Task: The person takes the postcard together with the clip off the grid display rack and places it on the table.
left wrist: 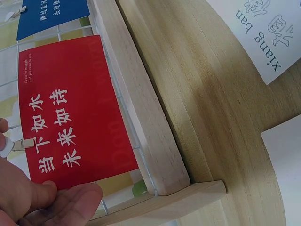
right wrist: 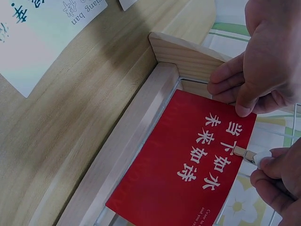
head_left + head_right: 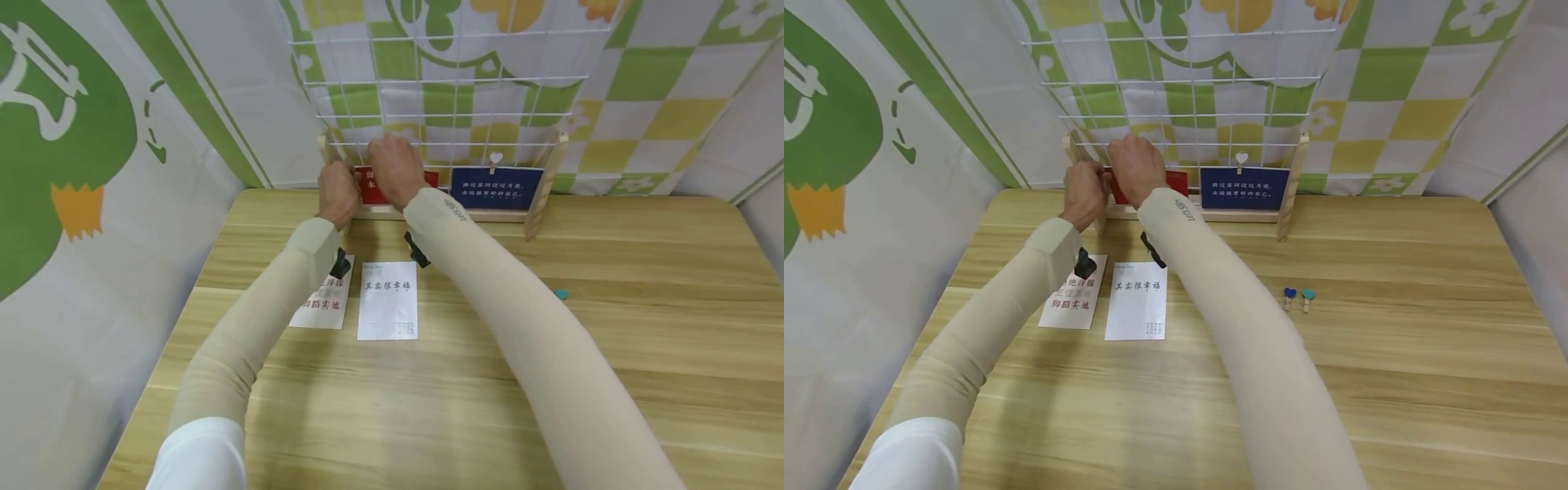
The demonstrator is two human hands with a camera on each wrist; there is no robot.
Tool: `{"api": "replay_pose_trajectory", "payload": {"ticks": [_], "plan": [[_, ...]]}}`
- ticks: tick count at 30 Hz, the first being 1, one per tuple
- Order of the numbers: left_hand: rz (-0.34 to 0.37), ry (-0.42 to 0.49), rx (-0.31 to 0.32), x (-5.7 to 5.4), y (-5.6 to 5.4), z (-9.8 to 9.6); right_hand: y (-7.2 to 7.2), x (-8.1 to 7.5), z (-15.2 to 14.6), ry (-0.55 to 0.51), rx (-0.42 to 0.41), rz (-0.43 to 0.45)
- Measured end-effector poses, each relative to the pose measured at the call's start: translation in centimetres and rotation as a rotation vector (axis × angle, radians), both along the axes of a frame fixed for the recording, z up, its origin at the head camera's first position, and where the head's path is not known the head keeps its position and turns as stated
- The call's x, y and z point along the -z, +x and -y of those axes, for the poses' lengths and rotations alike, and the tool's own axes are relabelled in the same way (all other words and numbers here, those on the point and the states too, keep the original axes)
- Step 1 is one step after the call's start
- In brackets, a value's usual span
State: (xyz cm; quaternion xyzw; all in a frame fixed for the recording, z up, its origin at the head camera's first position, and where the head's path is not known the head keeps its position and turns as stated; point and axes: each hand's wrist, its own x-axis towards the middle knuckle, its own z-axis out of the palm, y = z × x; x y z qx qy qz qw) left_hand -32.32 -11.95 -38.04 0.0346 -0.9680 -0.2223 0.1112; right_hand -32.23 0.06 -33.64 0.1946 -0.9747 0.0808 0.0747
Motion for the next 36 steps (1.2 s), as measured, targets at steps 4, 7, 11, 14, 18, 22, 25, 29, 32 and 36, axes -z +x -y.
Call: {"api": "replay_pose_trajectory", "payload": {"ticks": [4,7,11,14,18,22,25,29,32,36], "plan": [[-0.018,-0.004,0.007,0.1,0.0,-0.1,0.0,0.0,-0.1,-0.001,0.000,-0.011],[-0.027,-0.002,0.018,0.1,0.0,-0.2,0.0,0.0,-0.2,-0.004,0.004,-0.028],[-0.028,0.004,0.024,0.1,0.1,-0.3,0.2,0.2,-0.3,-0.013,-0.002,-0.050],[-0.029,0.004,0.027,0.1,0.2,-0.3,0.3,0.2,-0.5,-0.017,-0.009,-0.066],[-0.039,0.002,0.042,0.1,0.2,-0.4,0.6,0.3,-0.7,-0.020,-0.009,-0.086],[-0.049,-0.004,0.050,0.0,0.3,-0.5,0.7,0.2,-0.8,-0.026,-0.008,-0.113],[-0.049,-0.003,0.048,-0.1,0.3,-0.5,0.8,0.0,-0.9,-0.039,-0.011,-0.144],[-0.031,0.006,0.047,-0.1,0.3,-0.3,1.0,-0.1,-1.0,-0.050,-0.015,-0.161],[-0.009,0.030,0.051,0.0,0.4,0.0,1.2,-0.2,-1.1,-0.045,-0.029,-0.160],[0.012,0.066,0.072,0.1,0.6,0.5,1.4,-0.1,-1.3,-0.038,-0.059,-0.163]]}}
